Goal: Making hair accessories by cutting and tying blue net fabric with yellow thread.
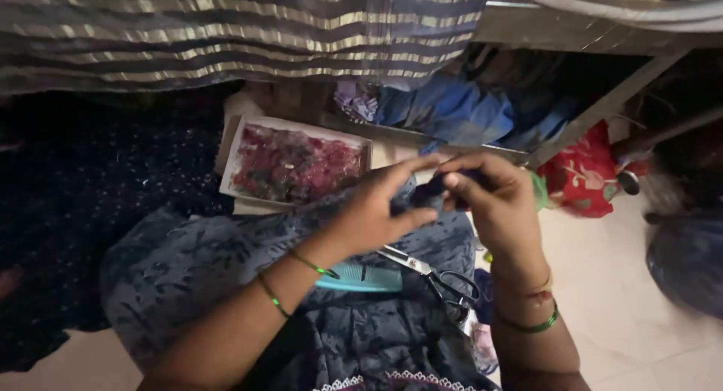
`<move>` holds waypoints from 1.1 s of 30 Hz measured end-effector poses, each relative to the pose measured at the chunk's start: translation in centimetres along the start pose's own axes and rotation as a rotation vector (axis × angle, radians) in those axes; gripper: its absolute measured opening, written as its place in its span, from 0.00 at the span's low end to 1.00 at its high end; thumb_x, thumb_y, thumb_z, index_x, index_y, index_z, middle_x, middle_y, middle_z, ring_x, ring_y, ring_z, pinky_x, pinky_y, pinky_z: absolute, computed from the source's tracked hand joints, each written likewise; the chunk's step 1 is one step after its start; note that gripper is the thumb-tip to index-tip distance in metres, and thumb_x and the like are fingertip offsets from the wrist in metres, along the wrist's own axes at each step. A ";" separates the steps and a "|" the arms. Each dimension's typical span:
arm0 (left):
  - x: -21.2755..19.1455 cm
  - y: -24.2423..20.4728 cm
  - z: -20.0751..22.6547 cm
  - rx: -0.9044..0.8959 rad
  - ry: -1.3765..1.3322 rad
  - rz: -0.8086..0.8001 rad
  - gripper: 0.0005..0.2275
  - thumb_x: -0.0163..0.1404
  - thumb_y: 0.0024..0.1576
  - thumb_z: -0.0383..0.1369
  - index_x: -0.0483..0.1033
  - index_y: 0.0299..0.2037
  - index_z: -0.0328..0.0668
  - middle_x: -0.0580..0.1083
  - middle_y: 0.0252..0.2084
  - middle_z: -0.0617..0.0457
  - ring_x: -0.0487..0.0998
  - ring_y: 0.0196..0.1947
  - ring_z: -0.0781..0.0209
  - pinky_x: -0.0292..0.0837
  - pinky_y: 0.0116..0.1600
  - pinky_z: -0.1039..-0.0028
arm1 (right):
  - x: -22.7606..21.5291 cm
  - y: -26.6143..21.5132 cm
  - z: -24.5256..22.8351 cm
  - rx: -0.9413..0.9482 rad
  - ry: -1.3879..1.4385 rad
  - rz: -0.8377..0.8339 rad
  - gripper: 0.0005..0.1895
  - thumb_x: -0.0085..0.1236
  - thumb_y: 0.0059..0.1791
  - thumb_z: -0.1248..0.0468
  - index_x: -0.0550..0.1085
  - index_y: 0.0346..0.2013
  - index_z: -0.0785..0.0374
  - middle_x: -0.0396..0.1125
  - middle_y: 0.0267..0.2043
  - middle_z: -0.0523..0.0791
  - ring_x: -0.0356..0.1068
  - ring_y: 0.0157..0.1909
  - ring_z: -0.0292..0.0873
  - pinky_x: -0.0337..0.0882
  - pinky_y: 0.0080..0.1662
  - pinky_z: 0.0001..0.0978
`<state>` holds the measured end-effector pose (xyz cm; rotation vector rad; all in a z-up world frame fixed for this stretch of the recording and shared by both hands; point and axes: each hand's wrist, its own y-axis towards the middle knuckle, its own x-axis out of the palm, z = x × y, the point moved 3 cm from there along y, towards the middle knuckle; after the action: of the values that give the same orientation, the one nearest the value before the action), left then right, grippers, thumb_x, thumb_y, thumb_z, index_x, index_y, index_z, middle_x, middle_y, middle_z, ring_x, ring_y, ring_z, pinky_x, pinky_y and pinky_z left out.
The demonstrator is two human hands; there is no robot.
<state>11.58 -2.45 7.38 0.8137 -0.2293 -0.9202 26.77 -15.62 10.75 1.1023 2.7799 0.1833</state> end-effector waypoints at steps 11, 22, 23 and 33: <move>2.2 -3.7 -7.0 -0.901 -0.834 0.141 0.15 0.42 0.68 0.36 0.75 0.55 0.32 0.81 0.45 0.49 0.75 0.33 0.68 0.72 0.39 0.75 | -4.8 1.2 1.0 -0.191 0.384 0.303 0.12 0.55 0.51 0.75 0.73 0.50 0.66 0.72 0.49 0.47 0.72 0.51 0.41 0.74 0.56 0.31; 1.3 -5.6 -8.5 -0.763 -0.424 0.191 0.14 0.53 0.58 0.22 0.70 0.54 0.39 0.77 0.45 0.48 0.78 0.45 0.67 0.73 0.51 0.77 | 5.0 -3.3 4.1 -0.458 -0.480 -0.082 0.14 0.60 0.44 0.76 0.79 0.43 0.64 0.73 0.45 0.47 0.75 0.48 0.45 0.74 0.47 0.32; 1.1 -6.0 -8.2 -0.711 -0.396 0.208 0.16 0.55 0.56 0.20 0.69 0.53 0.41 0.76 0.43 0.49 0.77 0.44 0.67 0.74 0.50 0.77 | 5.4 -3.8 4.3 -0.425 -0.460 -0.061 0.12 0.61 0.45 0.76 0.80 0.43 0.64 0.74 0.43 0.47 0.76 0.46 0.44 0.75 0.45 0.32; 0.9 -5.4 -5.7 -0.695 -0.390 0.218 0.08 0.56 0.58 0.26 0.80 0.46 0.40 0.80 0.40 0.61 0.76 0.39 0.75 0.72 0.45 0.81 | 6.0 -4.4 4.0 -0.552 -0.647 0.076 0.09 0.64 0.47 0.73 0.78 0.41 0.64 0.75 0.40 0.48 0.77 0.39 0.46 0.75 0.40 0.33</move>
<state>11.69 -2.01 -0.47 -0.0370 -0.3048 -0.8637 20.25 -14.45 5.59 0.9082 1.9508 0.4715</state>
